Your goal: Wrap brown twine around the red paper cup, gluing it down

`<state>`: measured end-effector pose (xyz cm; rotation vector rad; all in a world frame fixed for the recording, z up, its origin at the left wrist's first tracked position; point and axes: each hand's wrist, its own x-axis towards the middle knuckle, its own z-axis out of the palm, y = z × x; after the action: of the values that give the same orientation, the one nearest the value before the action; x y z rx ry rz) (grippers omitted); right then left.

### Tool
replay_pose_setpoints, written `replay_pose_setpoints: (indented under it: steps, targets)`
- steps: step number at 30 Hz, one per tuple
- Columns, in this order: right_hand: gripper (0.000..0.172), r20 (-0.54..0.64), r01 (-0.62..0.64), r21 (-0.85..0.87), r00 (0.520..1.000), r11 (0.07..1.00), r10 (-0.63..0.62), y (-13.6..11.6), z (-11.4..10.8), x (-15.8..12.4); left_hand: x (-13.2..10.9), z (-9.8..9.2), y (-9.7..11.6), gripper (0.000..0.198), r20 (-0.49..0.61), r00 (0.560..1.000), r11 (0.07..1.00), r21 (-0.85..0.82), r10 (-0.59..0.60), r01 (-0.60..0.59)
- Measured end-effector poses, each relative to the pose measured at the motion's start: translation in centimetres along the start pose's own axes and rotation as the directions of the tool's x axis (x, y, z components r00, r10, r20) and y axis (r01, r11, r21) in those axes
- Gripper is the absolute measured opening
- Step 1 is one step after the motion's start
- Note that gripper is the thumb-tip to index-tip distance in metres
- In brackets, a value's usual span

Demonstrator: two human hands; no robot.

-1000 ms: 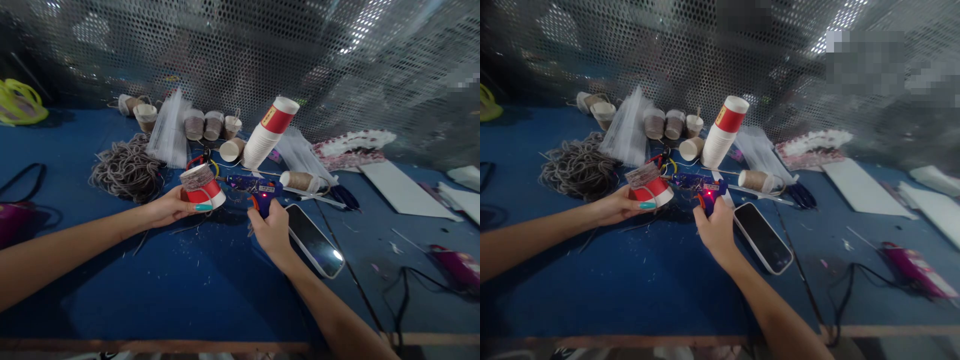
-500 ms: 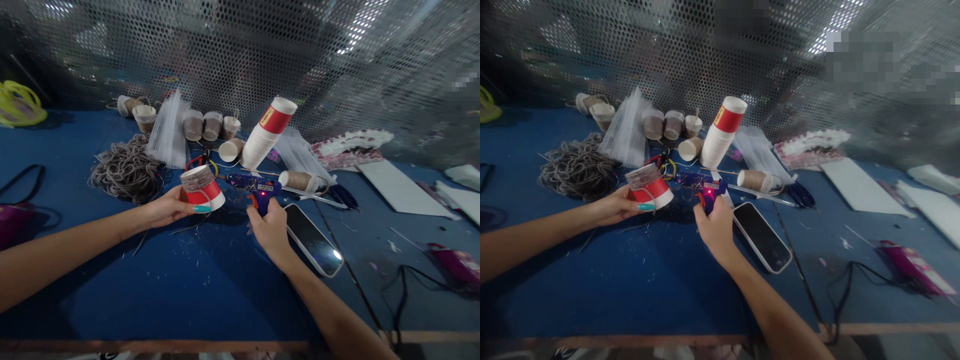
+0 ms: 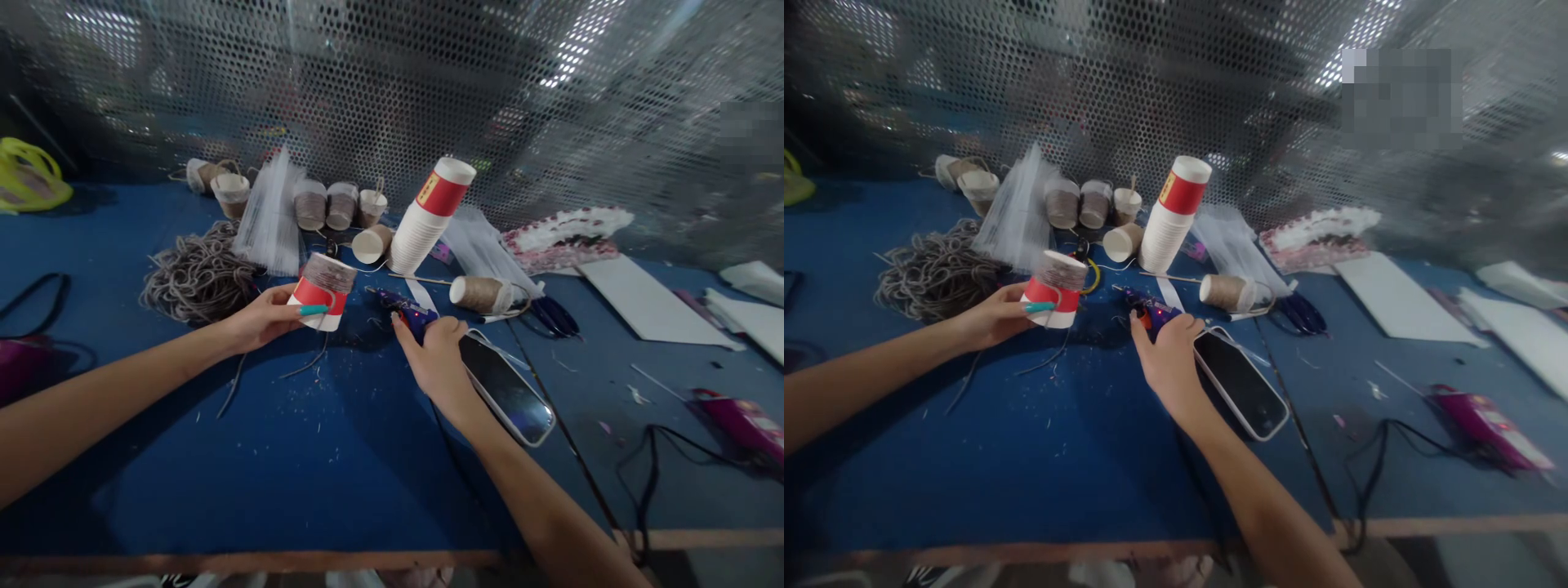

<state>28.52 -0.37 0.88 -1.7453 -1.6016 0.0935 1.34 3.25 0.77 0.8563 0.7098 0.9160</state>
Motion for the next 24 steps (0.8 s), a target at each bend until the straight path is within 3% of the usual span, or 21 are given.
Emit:
replay_pose_setpoints:
  steps: [5, 7, 9, 11, 14, 16, 18, 24]
  targets:
    - [0.037, 0.032, 0.130, -0.191, 0.991, 0.973, -0.126, -2.7, -2.2, -0.8, 0.1, -0.5, -0.5, 0.049, 0.061, 0.997, 0.999, -0.006, -0.048, 0.049]
    - [0.031, 0.023, 0.237, -0.108, 0.972, 0.966, -0.235, -3.7, -2.8, -1.2, 0.1, -0.7, -0.7, 0.052, 0.078, 0.996, 1.000, 0.001, -0.031, 0.031]
    - [0.024, 0.074, 0.279, 0.085, 0.956, 0.957, -0.285, -4.4, -2.9, -1.7, 0.1, -0.7, -0.8, 0.056, 0.065, 0.998, 1.000, 0.016, -0.017, 0.016]
    - [0.017, 0.165, 0.214, 0.279, 0.950, 0.936, -0.266, -4.8, -2.6, -2.2, 0.0, -0.4, -0.9, 0.062, 0.044, 0.999, 1.000, 0.023, -0.004, 0.003]
    - [0.041, 0.290, 0.039, 0.442, 0.939, 0.896, -0.184, -5.2, -1.8, -2.9, -0.5, 0.7, -0.7, 0.067, 0.032, 0.999, 1.000, 0.019, 0.004, -0.005]
    - [0.047, 0.376, -0.089, 0.492, 0.919, 0.866, -0.119, -5.4, -1.4, -3.1, -0.8, 1.6, -0.4, 0.067, 0.029, 1.000, 1.000, 0.027, -0.008, 0.007]
    - [0.041, 0.443, -0.178, 0.512, 0.893, 0.840, -0.081, -5.6, -1.3, -3.1, -1.0, 2.3, -0.2, 0.064, 0.005, 1.000, 0.999, 0.038, -0.009, 0.008]
    - [0.025, 0.549, -0.260, 0.580, 0.825, 0.772, -0.135, -5.8, -1.6, -2.9, -1.1, 2.4, -0.3, 0.053, -0.010, 1.000, 0.995, 0.094, 0.017, -0.016]
